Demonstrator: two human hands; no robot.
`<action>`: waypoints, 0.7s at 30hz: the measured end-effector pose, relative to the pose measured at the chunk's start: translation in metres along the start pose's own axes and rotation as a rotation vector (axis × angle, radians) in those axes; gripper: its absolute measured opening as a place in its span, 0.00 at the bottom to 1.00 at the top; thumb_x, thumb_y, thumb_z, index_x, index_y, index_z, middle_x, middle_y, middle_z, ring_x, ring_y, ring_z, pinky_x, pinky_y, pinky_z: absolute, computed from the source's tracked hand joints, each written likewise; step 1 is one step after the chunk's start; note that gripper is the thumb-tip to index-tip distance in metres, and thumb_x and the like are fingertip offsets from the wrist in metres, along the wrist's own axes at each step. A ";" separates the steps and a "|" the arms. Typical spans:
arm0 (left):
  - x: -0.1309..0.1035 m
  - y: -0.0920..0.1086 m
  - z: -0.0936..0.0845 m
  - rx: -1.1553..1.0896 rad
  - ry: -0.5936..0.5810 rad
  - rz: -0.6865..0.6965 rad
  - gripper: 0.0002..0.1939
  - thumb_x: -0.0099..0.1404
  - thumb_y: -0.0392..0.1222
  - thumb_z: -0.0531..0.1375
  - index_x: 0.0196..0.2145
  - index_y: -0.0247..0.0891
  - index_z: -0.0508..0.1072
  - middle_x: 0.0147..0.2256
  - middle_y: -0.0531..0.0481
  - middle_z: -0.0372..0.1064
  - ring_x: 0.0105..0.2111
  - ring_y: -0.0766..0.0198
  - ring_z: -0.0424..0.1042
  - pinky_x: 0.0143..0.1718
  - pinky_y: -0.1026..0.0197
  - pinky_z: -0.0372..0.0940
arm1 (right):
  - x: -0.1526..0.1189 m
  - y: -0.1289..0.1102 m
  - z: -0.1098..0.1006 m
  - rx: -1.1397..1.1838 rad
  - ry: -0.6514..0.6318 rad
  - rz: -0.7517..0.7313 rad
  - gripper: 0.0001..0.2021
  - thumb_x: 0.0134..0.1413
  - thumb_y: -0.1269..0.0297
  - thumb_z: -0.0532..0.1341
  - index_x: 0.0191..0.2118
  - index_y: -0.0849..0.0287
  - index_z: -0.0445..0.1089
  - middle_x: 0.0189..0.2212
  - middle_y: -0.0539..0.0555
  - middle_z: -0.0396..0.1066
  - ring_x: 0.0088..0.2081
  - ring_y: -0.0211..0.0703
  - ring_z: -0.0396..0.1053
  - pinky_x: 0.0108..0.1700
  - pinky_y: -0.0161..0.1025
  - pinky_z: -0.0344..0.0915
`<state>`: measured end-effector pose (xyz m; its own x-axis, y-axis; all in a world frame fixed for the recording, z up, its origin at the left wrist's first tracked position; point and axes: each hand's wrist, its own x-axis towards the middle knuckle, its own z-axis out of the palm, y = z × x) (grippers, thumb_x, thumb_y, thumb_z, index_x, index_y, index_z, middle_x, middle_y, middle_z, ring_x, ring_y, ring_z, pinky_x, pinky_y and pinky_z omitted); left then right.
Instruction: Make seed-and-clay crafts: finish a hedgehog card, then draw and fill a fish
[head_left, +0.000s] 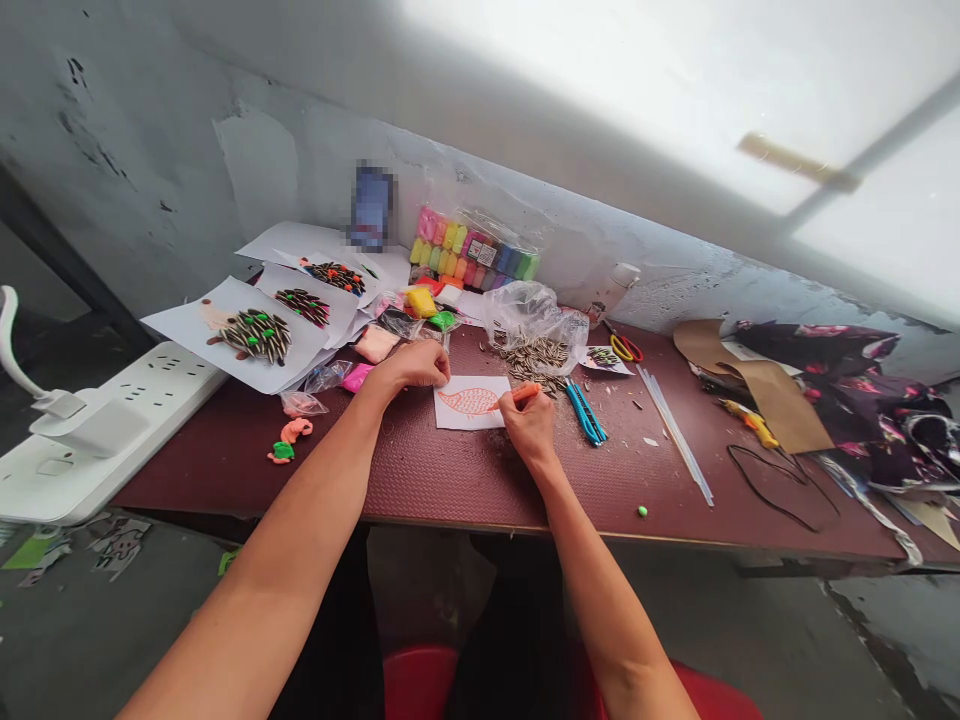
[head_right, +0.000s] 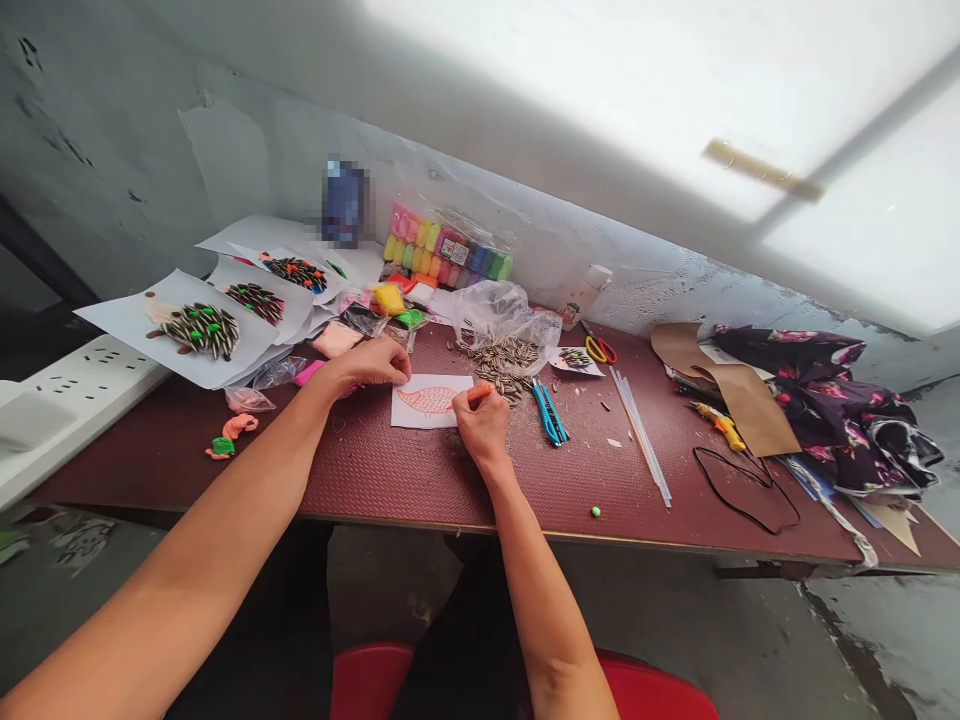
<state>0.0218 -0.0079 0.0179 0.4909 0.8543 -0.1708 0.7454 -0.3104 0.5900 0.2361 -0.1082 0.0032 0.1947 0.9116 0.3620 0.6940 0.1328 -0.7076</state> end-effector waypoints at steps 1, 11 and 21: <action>0.000 0.000 0.000 -0.001 0.000 0.001 0.17 0.47 0.38 0.60 0.34 0.35 0.83 0.30 0.48 0.78 0.30 0.61 0.73 0.28 0.64 0.59 | 0.000 -0.001 0.000 0.007 0.001 -0.002 0.10 0.48 0.59 0.55 0.20 0.55 0.60 0.17 0.49 0.67 0.21 0.37 0.62 0.27 0.34 0.57; 0.002 -0.002 0.000 -0.011 -0.002 0.007 0.16 0.47 0.38 0.60 0.34 0.36 0.83 0.30 0.49 0.78 0.30 0.61 0.72 0.28 0.64 0.59 | -0.002 -0.003 0.001 0.011 0.006 0.002 0.10 0.48 0.58 0.55 0.20 0.54 0.60 0.17 0.49 0.66 0.21 0.38 0.62 0.27 0.34 0.57; 0.002 -0.003 0.001 -0.020 -0.004 -0.001 0.16 0.47 0.37 0.61 0.34 0.36 0.83 0.30 0.49 0.78 0.30 0.62 0.73 0.28 0.65 0.59 | -0.002 -0.002 0.002 -0.003 -0.001 -0.016 0.10 0.48 0.58 0.54 0.21 0.54 0.61 0.17 0.49 0.66 0.21 0.38 0.62 0.27 0.35 0.58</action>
<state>0.0213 -0.0055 0.0149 0.4916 0.8532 -0.1744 0.7369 -0.3009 0.6053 0.2335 -0.1094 0.0027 0.1832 0.9097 0.3727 0.6992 0.1459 -0.6998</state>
